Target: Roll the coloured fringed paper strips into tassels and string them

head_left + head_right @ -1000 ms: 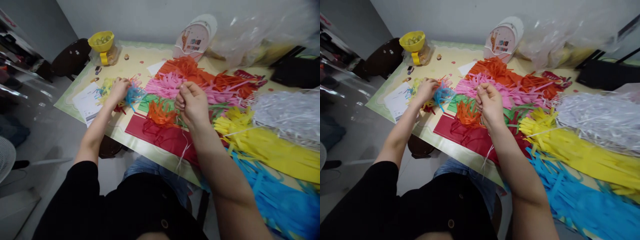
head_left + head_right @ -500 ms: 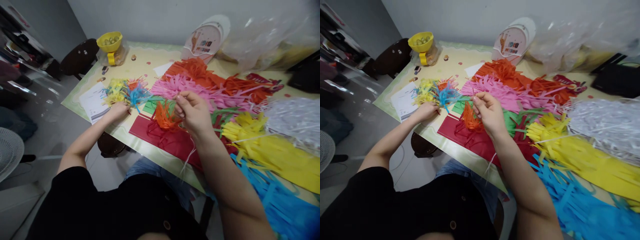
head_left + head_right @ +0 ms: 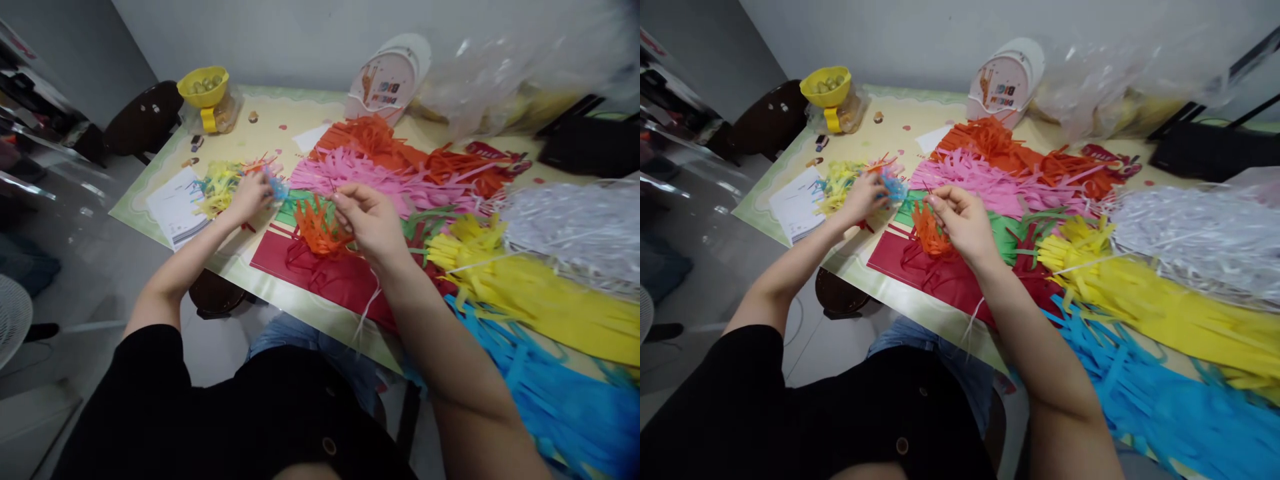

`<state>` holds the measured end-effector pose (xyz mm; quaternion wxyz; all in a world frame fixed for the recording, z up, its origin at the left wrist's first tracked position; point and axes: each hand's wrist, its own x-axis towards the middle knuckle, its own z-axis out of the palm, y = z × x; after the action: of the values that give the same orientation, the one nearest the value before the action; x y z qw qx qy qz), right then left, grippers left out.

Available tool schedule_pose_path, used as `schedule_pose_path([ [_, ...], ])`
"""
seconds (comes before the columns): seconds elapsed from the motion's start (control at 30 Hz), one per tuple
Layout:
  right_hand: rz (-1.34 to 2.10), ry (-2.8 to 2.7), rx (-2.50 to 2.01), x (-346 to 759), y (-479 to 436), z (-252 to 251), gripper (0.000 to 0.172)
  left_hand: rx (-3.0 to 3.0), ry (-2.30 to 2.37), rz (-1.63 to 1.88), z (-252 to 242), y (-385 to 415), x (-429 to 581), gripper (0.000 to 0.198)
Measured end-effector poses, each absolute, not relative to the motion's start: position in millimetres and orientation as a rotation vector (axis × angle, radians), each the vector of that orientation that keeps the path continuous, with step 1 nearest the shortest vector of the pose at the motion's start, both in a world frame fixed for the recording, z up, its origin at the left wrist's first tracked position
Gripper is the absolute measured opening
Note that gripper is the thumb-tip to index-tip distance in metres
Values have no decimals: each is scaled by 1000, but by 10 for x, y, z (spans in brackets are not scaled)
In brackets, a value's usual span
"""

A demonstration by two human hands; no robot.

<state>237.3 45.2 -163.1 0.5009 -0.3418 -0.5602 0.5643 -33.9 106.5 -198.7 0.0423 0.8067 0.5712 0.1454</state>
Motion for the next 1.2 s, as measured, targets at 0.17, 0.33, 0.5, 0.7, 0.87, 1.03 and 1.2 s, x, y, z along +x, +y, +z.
schedule_pose_path([
  [0.17,952,-1493,-939,2399,469,-1589,29,1867,1275,1261,-1684,988,-37,27],
  [0.33,727,-1572,-981,2364,413,-1450,24,1615,1118,1403,-1633,709,382,50],
  [0.5,586,-1598,-1044,2394,378,-1388,28,1642,1199,1518,-1699,622,547,48],
  [0.7,555,-1624,-1043,2420,376,-1383,23,1885,1347,1608,-1632,524,609,30],
  [0.87,635,-1589,-1038,2415,380,-1385,20,2022,1411,1636,-1606,466,645,28],
  [1.03,692,-1553,-1034,2418,371,-1367,15,2072,1424,1665,-1600,458,666,29],
  [1.2,718,-1551,-1040,2422,367,-1367,15,2052,1383,1705,-1590,456,687,29],
])
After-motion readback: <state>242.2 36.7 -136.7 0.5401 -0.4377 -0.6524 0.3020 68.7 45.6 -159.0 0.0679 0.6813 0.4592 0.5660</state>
